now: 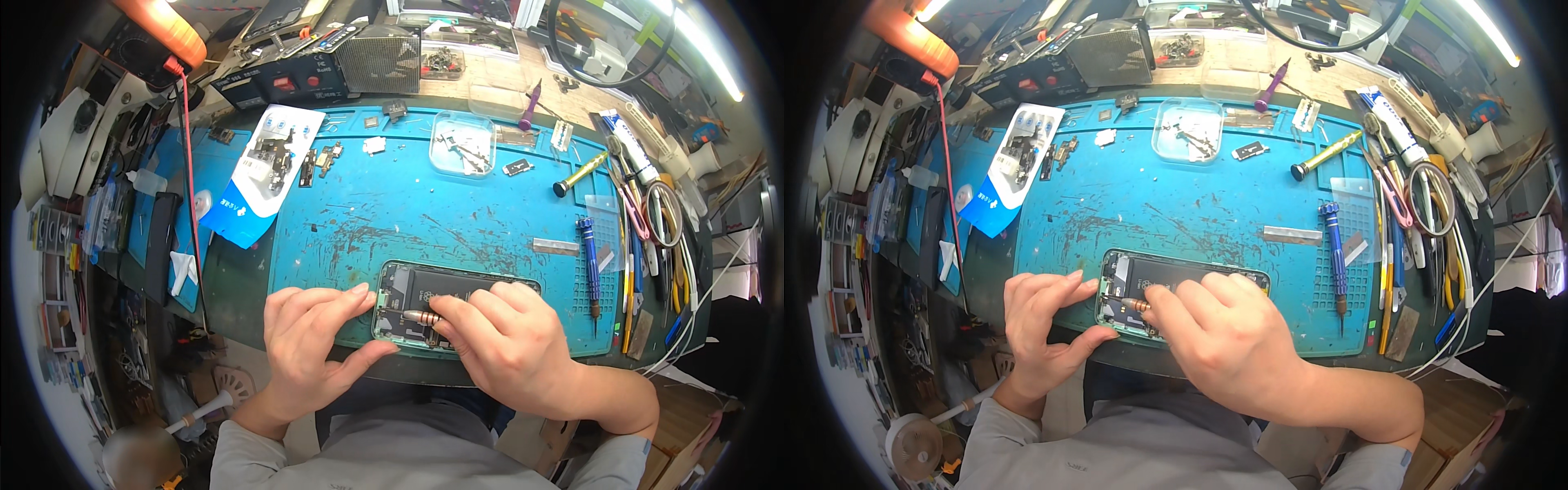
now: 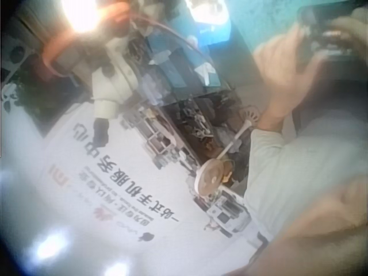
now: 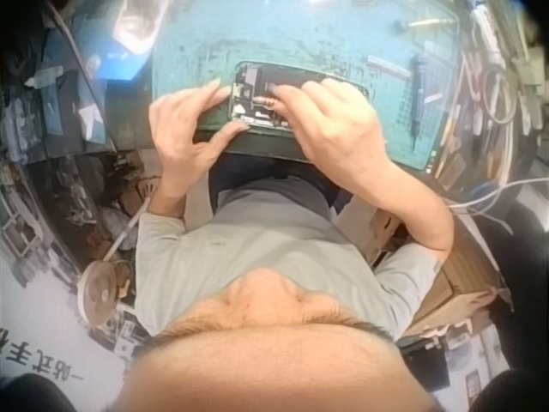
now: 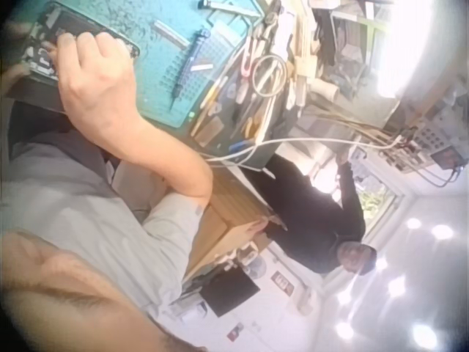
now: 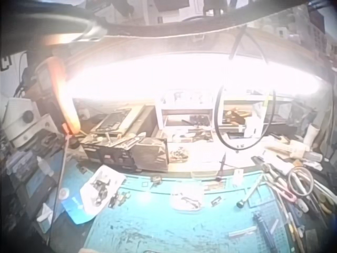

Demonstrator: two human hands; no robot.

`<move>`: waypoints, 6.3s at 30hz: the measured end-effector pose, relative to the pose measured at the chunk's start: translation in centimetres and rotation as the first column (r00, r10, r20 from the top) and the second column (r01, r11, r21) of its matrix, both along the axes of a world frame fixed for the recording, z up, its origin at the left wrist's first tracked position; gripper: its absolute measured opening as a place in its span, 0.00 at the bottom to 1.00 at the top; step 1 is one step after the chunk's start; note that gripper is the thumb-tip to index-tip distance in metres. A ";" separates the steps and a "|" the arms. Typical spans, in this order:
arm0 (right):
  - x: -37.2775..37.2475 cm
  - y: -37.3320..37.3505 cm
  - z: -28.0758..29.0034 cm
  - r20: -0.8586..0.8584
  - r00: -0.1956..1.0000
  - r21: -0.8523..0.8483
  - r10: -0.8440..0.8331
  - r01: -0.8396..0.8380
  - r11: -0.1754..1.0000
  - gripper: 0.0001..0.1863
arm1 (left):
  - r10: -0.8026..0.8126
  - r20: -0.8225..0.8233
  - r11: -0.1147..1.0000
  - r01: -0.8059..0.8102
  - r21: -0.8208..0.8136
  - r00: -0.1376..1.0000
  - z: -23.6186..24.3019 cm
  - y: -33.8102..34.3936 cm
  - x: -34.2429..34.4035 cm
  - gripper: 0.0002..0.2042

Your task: The person uses a screwdriver to remove screws from a disassembled smartphone on a workbench, then applies liquid from a small bottle to the internal components and wipes the area with a cloth. The person continues to manipulate small parts and tools while working on the device.

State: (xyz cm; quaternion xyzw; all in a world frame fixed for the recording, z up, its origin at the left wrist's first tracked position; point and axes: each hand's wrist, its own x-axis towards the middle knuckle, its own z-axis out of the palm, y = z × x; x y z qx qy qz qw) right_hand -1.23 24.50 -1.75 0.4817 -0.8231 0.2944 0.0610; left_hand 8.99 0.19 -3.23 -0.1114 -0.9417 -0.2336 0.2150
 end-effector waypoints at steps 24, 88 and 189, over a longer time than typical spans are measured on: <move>1.2 -0.8 0.4 0.120 0.986 0.000 -0.119 0.120 0.993 0.10 | -0.064 -0.038 0.995 0.067 0.075 0.997 -0.4 -0.1 -0.3 0.37; 0.9 -0.9 0.5 0.116 0.988 -0.071 -0.101 0.110 0.991 0.09 | -0.044 -0.038 0.998 0.046 0.053 0.998 -0.6 -0.1 -0.1 0.36; 0.5 -0.9 0.3 0.075 0.991 -0.131 -0.115 0.124 0.984 0.10 | -0.153 0.185 0.985 0.136 0.102 0.971 0.9 -1.9 -1.9 0.47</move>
